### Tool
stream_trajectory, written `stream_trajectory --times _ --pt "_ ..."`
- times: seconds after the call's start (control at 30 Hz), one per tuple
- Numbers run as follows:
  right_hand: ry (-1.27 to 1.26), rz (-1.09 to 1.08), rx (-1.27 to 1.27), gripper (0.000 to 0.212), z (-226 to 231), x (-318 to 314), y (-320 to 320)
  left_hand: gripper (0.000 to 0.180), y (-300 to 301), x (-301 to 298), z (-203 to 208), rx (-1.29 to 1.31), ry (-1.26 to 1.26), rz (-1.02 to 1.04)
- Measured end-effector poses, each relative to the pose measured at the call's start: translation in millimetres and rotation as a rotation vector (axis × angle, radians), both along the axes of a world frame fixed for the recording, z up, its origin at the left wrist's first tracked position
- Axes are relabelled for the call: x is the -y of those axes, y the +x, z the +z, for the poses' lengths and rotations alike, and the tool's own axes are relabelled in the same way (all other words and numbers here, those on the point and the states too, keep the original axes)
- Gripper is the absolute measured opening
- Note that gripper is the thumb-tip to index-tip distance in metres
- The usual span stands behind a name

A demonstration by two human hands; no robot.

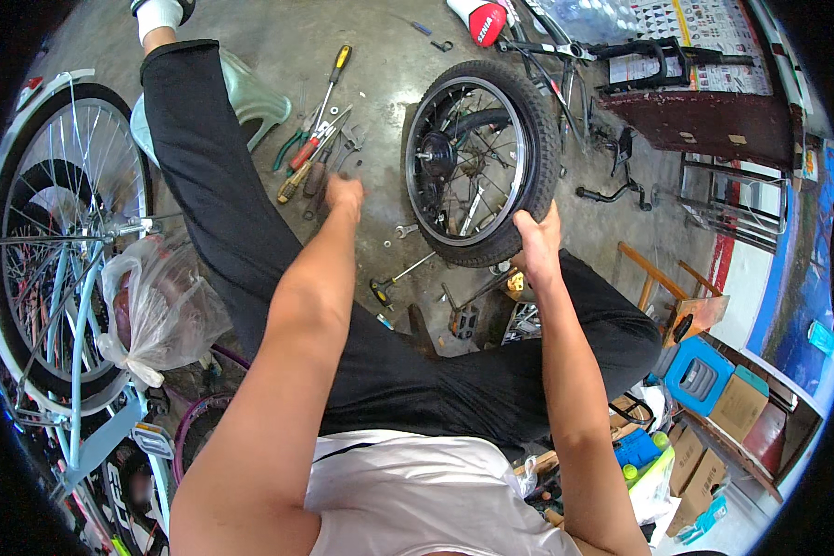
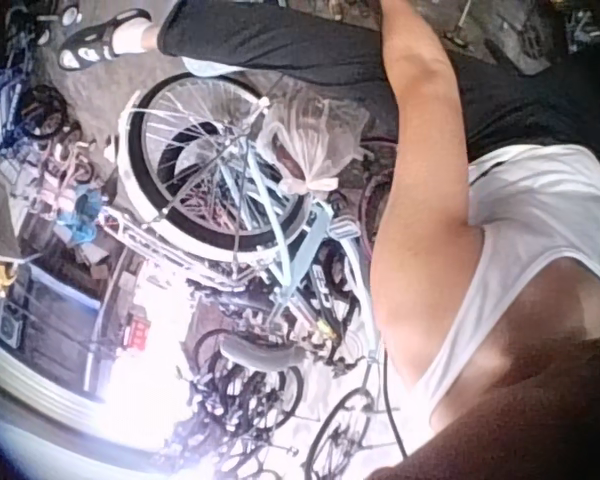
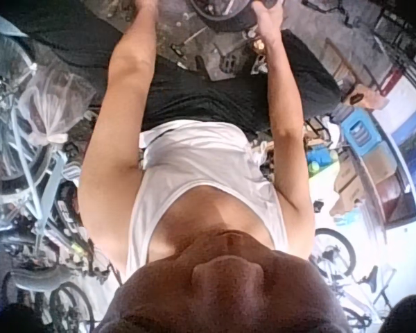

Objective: The person removes the inner tube from a bicycle tire by hand, inspects the interior of the tire casing, and then handles a bicycle wheel hub and spokes assembly.

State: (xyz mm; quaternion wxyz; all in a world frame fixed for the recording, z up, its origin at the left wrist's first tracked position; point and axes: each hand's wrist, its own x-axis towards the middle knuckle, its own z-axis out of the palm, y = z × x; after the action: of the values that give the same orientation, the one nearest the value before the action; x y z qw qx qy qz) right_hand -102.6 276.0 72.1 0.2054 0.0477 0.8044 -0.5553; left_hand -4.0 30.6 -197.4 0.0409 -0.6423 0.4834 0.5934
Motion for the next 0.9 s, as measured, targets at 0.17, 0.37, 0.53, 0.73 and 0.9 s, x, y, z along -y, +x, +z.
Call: stream_trajectory --times 0.17,0.37,0.53,0.73,0.9 --pt "-0.049 0.056 -0.001 0.038 -4 5 -4 0.038 46 -57 -17 0.214 -0.118 -0.048" --pt "-0.123 0.096 0.019 0.045 -6 -10 -4 0.029 5 -73 92 -0.067 -0.298 -0.182" --pt "-0.219 0.079 0.120 0.054 -8 -22 -7 0.020 -17 -90 185 -0.509 -0.345 -0.331" --pt "-0.186 0.171 0.119 0.053 2 -16 -4 0.040 -24 -133 223 -0.721 -0.096 -0.405" --pt "-0.086 0.280 0.050 0.054 11 2 4 0.040 -44 -122 240 -0.715 0.035 -0.393"
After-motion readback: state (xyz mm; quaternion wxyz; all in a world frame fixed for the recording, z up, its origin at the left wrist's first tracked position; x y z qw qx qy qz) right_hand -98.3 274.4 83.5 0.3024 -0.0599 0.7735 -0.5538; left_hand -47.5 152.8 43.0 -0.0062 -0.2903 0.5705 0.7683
